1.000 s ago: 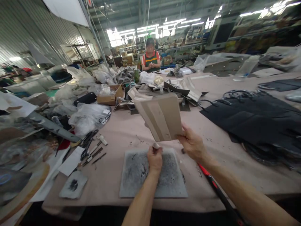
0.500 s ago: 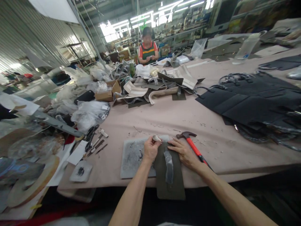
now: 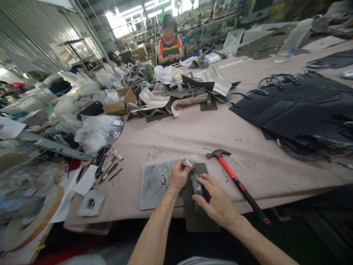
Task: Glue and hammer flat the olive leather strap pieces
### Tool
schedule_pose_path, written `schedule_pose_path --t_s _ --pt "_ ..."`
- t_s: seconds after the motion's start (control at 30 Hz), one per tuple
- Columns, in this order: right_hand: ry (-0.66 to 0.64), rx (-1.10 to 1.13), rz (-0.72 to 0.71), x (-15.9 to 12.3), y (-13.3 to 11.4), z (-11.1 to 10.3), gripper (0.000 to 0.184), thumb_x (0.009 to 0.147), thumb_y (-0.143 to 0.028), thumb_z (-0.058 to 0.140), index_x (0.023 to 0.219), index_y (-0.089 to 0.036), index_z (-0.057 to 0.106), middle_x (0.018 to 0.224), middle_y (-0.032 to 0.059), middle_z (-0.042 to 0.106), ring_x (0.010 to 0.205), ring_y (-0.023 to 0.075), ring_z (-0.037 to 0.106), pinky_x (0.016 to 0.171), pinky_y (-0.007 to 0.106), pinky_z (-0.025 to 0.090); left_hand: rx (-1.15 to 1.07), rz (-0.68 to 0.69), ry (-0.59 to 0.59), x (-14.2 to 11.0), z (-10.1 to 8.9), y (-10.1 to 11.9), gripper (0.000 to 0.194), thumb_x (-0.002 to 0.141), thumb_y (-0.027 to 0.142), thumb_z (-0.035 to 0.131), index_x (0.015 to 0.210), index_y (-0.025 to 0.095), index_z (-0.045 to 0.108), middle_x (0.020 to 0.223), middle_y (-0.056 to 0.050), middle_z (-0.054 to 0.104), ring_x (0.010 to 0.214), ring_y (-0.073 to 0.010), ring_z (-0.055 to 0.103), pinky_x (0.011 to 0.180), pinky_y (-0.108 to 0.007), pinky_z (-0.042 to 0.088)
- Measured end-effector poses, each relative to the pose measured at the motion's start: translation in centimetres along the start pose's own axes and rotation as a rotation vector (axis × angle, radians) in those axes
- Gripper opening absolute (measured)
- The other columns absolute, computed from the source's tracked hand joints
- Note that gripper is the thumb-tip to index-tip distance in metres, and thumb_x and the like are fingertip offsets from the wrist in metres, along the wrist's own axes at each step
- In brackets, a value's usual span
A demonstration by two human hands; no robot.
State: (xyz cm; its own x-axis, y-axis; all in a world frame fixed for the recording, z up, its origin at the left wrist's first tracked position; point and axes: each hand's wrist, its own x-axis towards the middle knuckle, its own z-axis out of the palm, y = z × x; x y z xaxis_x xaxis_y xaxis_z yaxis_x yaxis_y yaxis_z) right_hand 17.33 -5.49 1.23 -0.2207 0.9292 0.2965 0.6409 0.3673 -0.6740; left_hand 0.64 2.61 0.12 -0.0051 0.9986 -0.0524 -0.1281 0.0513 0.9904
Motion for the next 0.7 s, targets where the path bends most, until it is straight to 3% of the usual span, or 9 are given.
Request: schedule_pose_path --t_s 0.1,0.2,0.4,0.7 --pt "0.062 -0.092 -0.015 -1.7 -0.9 1.9 0.053 0.091 -0.033 0.059 0.142 -0.019 0.048 0.132 0.0187 0.061 0.122 0.0346 0.059 0.099 0.055 0.051 0.055 0.002 -0.02 0.0 0.1 0.1 0.022 0.081 0.034 0.075 0.093 0.016 0.069 0.09 -0.006 0.076 0.083 -0.0185 0.071 0.081 -0.03 0.056" --pt "0.118 -0.127 -0.028 -1.5 -0.5 2.8 0.051 0.093 -0.029 0.054 0.141 -0.016 0.046 0.127 0.0193 0.064 0.118 0.0344 0.06 0.096 0.055 0.051 0.101 0.015 -0.052 0.1 0.0 0.1 0.016 0.081 0.028 0.073 0.091 0.016 0.07 0.088 -0.007 0.076 0.081 -0.0179 0.071 0.079 -0.029 0.056" --pt "0.062 -0.083 -0.045 -0.5 0.2 1.8 0.05 0.093 -0.028 0.052 0.141 -0.017 0.046 0.13 0.0169 0.062 0.119 0.0312 0.06 0.098 0.051 0.051 0.15 0.038 -0.064 0.2 -0.1 -0.2 0.012 0.082 0.025 0.07 0.091 0.016 0.07 0.089 -0.006 0.076 0.081 -0.018 0.07 0.078 -0.029 0.055" --pt "0.005 -0.065 -0.043 -1.5 0.1 1.5 0.059 0.095 -0.038 0.056 0.149 -0.019 0.042 0.137 0.0181 0.06 0.125 0.0334 0.057 0.103 0.055 0.049 0.157 0.024 -0.012 0.4 0.4 -0.4 0.013 0.081 0.028 0.071 0.087 0.017 0.069 0.086 -0.004 0.075 0.08 -0.0178 0.07 0.079 -0.029 0.055"
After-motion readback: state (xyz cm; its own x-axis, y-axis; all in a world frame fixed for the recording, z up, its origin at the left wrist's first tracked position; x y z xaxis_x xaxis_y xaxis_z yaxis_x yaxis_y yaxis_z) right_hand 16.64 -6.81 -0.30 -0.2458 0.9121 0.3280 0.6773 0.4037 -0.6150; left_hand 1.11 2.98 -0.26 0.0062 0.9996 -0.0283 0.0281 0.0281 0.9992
